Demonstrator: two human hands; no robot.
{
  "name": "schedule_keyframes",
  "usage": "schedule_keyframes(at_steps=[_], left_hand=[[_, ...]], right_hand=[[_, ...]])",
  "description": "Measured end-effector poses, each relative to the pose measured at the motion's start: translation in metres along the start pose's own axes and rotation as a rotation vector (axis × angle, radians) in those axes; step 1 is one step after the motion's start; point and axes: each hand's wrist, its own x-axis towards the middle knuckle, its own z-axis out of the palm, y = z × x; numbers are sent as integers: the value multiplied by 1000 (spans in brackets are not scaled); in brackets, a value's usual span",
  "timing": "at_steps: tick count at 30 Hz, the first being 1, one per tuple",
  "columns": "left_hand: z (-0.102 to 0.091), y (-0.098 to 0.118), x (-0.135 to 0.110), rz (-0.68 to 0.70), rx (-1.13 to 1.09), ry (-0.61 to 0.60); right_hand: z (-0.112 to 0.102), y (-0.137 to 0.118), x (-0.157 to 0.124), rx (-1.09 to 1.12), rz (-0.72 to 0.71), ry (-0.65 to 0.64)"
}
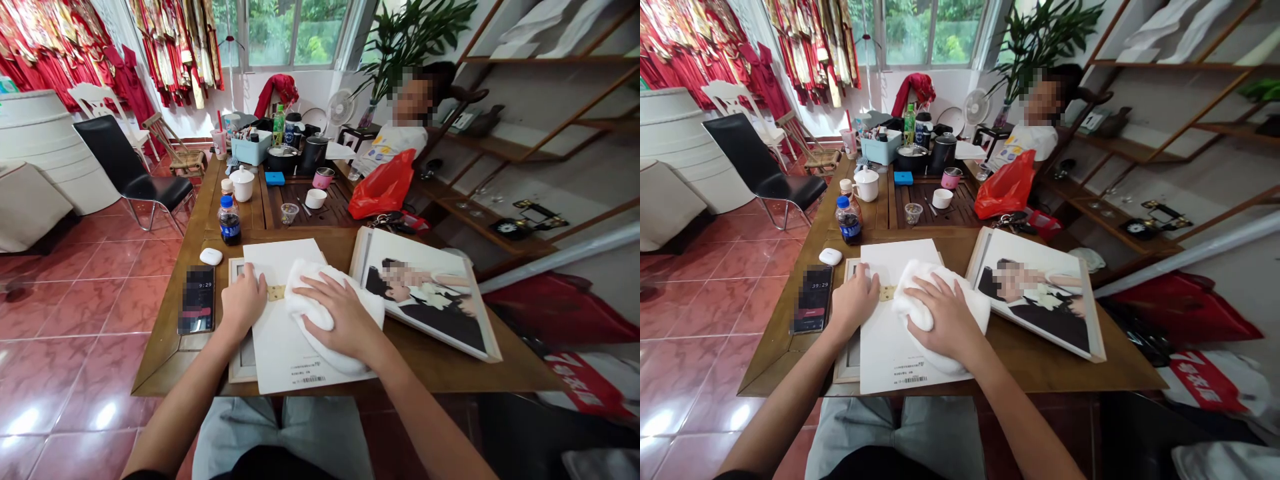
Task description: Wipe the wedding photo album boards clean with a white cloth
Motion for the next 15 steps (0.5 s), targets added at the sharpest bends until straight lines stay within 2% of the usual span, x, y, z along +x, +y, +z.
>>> schedule_keyframes(at_steps=[4,7,11,15], left_hand=[[-2,-1,0,8,12,-22],[-2,-3,1,22,18,-33],[0,-3,1,16,3,-18],[1,-1,1,-3,-16,-8]], right_hand=[[7,-26,12,72,-70,-60],[9,-35,18,95,-127,-90],[1,-19,16,82,-119,-103],[-9,11,7,17,-40,-38]])
